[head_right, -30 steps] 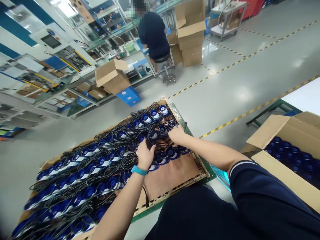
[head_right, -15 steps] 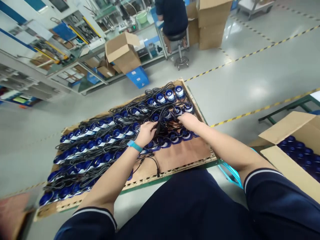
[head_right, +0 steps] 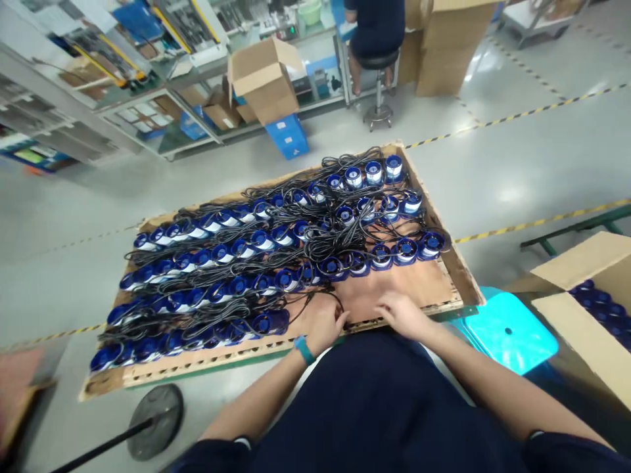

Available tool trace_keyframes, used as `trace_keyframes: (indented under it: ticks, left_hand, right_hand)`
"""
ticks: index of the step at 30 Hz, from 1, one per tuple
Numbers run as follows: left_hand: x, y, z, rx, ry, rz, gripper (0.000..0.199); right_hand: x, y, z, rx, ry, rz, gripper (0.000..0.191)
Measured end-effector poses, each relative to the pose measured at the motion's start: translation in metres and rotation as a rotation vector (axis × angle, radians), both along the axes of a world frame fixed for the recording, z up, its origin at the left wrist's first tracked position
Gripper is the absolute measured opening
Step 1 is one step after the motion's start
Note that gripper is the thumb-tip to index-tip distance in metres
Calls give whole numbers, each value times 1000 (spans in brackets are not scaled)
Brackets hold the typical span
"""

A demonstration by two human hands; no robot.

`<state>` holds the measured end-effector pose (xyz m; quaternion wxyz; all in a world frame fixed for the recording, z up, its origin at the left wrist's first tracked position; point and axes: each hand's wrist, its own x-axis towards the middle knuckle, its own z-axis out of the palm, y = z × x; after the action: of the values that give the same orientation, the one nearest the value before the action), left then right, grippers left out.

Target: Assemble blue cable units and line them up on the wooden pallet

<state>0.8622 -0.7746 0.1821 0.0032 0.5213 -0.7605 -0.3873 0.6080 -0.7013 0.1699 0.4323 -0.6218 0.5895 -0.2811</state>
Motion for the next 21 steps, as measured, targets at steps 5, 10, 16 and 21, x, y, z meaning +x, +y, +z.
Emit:
trace_keyframes:
  ticks: [5, 10, 16, 21]
  left_hand:
    - [-17, -20, -36, -105, 257, 31, 37]
    - [26, -8, -6, -208, 164, -254, 37]
    - [118, -22, 72, -354, -461, -514, 16]
    - [90, -47, 91, -363, -392, -341, 12]
  right_hand:
    - [34, 59, -13, 190, -73, -258, 32]
    - [39, 109, 0, 281, 4, -592, 36]
    - [48, 151, -27, 445, -22, -733, 43]
    - [59, 158, -10, 451, 53, -630, 30]
